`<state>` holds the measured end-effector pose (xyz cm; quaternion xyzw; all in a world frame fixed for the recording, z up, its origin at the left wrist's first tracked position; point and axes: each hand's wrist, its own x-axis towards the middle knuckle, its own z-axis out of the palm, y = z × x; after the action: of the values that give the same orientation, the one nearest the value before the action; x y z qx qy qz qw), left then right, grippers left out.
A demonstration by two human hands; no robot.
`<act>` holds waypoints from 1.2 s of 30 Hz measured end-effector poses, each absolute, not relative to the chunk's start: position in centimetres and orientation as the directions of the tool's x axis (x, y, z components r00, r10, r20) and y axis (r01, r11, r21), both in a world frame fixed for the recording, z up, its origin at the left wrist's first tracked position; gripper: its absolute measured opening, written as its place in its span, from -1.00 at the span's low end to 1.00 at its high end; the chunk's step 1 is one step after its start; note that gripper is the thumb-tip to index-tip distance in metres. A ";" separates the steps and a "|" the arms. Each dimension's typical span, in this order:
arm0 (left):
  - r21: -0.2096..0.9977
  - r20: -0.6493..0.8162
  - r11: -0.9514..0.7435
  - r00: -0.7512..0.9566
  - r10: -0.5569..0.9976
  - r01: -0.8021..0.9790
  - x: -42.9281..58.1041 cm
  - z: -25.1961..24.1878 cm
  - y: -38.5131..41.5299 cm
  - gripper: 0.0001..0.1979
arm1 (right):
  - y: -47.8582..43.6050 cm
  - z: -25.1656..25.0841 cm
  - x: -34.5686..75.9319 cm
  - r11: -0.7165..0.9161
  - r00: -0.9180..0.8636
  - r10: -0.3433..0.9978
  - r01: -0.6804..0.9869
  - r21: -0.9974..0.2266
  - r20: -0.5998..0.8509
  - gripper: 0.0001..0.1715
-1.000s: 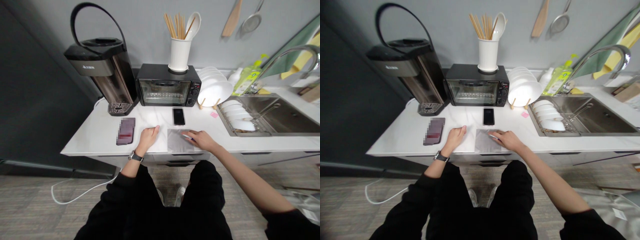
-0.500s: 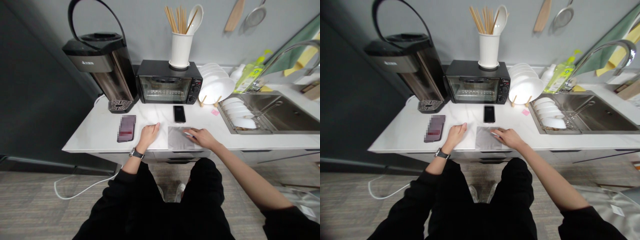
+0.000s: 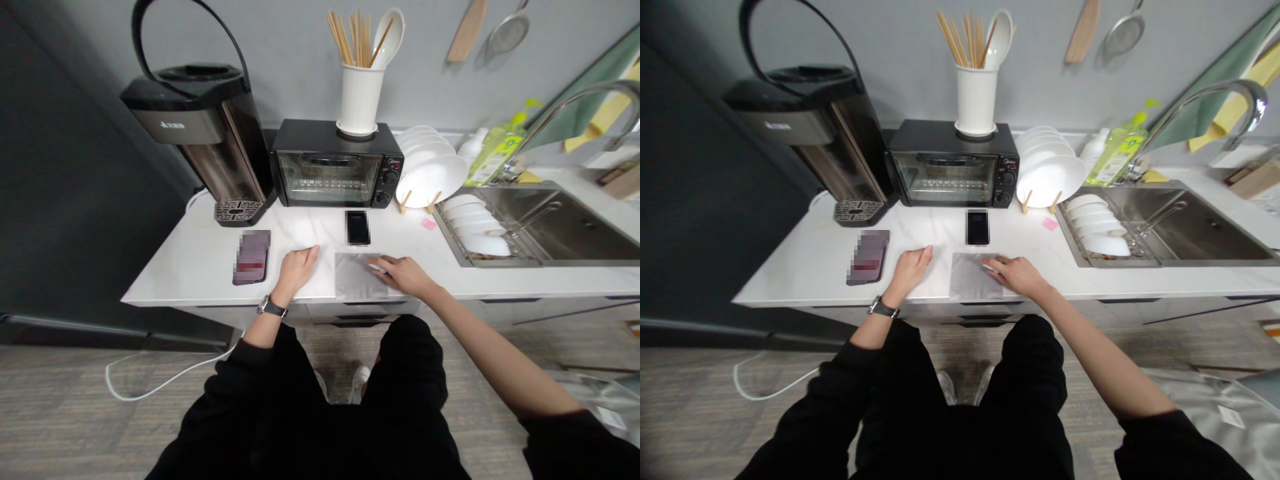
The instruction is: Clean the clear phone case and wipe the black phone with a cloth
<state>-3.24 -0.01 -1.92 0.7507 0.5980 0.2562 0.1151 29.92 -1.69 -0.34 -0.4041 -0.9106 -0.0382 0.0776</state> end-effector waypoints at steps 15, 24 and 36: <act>0.660 0.274 -0.275 0.118 0.955 0.699 -3.7 -1.2 -0.1 -0.69 | -1.9 -0.4 29.8 0.645 -0.637 0.752 0.764 0.012 0.171 -0.53; 0.693 0.259 -0.445 0.379 0.888 0.568 2.8 2.1 -5.4 -0.75 | -8.0 0.6 30.5 0.670 -0.612 0.734 0.724 -0.164 0.294 -0.37; 0.646 0.112 -0.592 0.707 0.698 0.482 9.2 6.6 -6.1 -0.38 | -10.1 0.2 31.9 0.695 -0.586 0.718 0.636 -0.336 0.375 -0.39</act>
<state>9.23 -6.07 6.64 0.8738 0.3378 0.1798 0.3001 31.88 -10.05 0.17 -0.3818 -0.8867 0.0830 0.2473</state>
